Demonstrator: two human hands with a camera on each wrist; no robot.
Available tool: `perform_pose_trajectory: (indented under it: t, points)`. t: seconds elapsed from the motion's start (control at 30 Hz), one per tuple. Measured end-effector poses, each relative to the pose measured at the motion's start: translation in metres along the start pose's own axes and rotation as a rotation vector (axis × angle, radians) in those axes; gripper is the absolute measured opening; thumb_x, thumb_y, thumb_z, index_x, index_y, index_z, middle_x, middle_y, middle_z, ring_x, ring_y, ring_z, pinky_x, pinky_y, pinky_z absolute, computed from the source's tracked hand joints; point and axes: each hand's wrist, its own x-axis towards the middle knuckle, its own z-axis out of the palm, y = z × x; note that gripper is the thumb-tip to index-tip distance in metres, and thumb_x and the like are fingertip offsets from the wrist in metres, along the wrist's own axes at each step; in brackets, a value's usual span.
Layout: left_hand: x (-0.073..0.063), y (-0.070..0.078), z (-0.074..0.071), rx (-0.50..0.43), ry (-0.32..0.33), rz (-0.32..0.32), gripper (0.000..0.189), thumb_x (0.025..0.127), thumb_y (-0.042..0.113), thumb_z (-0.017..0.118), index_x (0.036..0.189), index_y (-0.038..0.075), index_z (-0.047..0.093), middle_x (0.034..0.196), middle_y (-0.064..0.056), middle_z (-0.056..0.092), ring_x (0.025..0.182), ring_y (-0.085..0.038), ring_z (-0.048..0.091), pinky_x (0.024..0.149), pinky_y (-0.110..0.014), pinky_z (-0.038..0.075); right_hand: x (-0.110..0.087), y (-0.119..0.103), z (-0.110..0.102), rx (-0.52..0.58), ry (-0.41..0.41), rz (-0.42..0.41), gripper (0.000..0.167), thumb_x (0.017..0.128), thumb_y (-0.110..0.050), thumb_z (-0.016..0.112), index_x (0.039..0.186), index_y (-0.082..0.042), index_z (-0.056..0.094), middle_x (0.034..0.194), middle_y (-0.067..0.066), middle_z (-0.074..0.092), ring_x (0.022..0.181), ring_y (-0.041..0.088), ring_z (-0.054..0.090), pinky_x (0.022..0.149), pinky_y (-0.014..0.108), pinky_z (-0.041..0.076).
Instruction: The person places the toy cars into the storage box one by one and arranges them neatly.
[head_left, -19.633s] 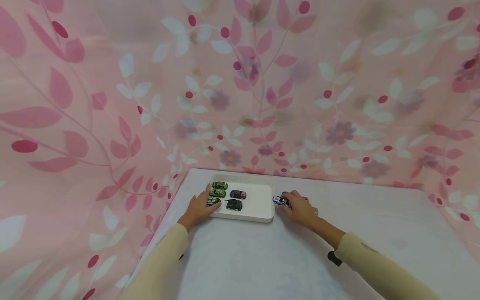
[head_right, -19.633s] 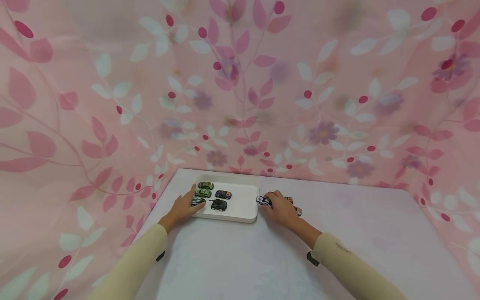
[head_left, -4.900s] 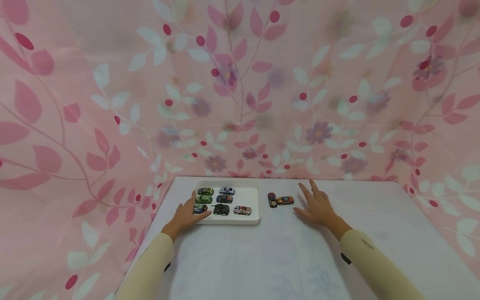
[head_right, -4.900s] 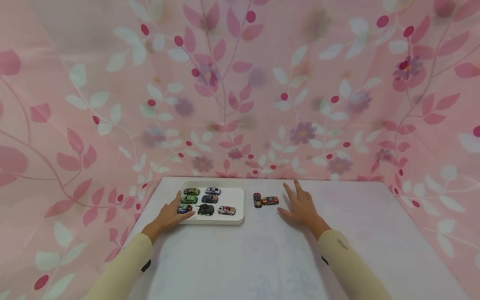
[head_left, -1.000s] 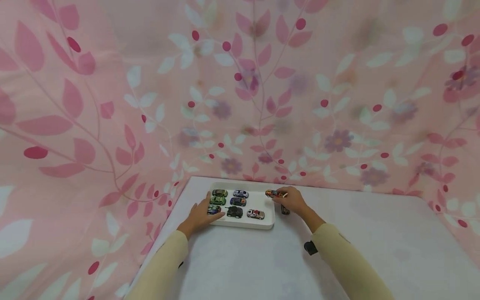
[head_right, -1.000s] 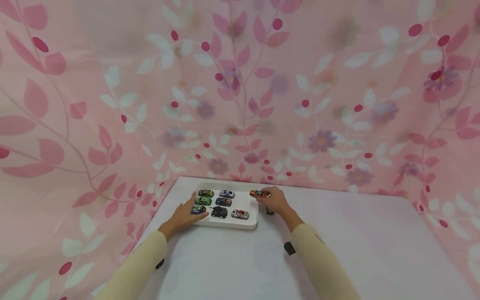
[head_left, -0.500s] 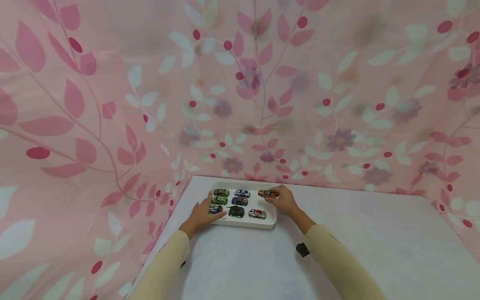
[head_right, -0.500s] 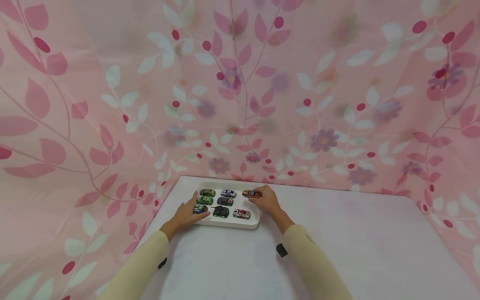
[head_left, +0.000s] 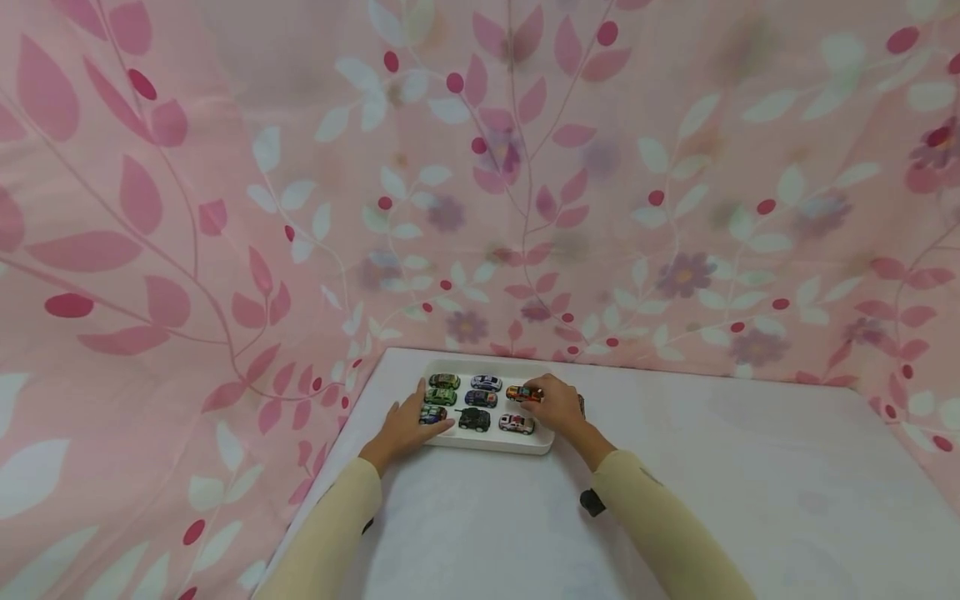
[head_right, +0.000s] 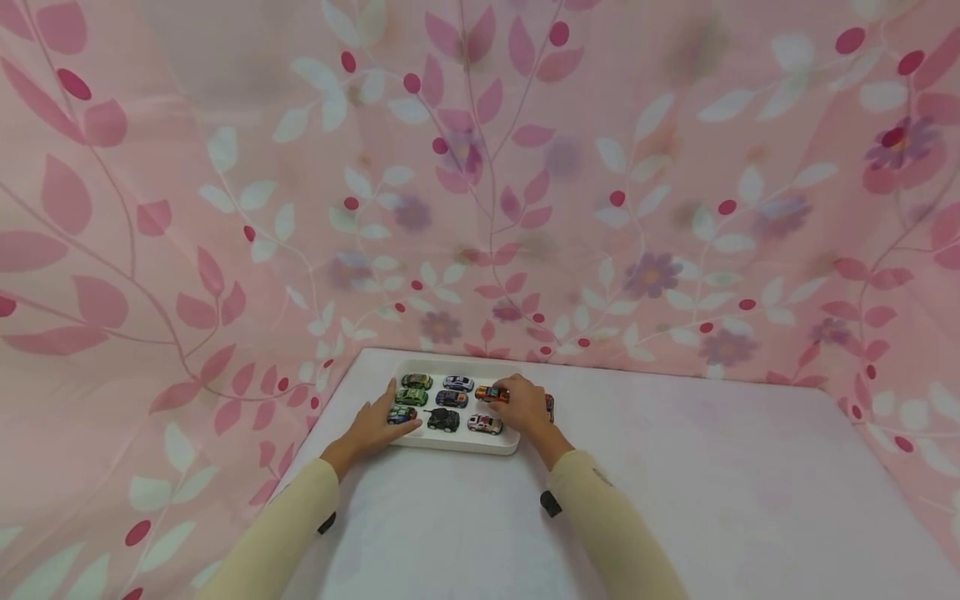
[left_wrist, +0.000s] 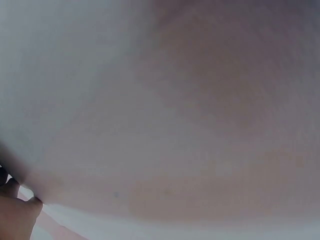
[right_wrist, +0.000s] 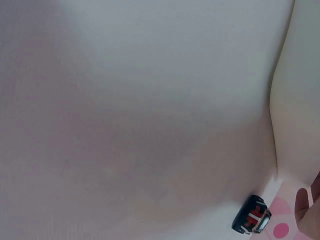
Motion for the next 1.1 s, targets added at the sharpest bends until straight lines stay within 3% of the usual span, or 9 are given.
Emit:
perform_pose_trajectory:
  t: [0.27,0.57,1.1]
  points:
    - [0.001,0.005,-0.001,-0.002,-0.002,0.017,0.114,0.083,0.068,0.062,0.159,0.005,0.006,0.158,-0.021,0.035,0.147,-0.036,0.032,0.12,-0.062,0.01,0.003,0.0,0.002,-0.066,-0.044,0.009,0.039,0.085,-0.032,0.078,0.12,-0.015,0.073,0.117,0.008,0.069,0.108,0.027,0.065,0.095,0.052,0.047]
    - [0.004,0.002,0.003,0.013,-0.007,0.013,0.115,0.082,0.071,0.061,0.16,0.006,0.005,0.158,-0.02,0.034,0.147,-0.035,0.032,0.121,-0.061,0.01,0.004,0.001,0.009,-0.095,-0.025,-0.004,0.039,0.087,-0.033,0.076,0.121,-0.016,0.072,0.112,0.008,0.069,0.104,0.025,0.065,0.094,0.052,0.044]
    - [0.004,-0.003,0.004,0.023,-0.005,-0.019,0.116,0.081,0.071,0.062,0.16,0.008,0.004,0.159,-0.018,0.033,0.149,-0.034,0.03,0.122,-0.059,0.007,0.008,-0.003,0.015,-0.09,-0.048,0.006,0.032,0.089,-0.03,0.074,0.117,-0.016,0.074,0.114,0.009,0.068,0.108,0.028,0.063,0.097,0.055,0.044]
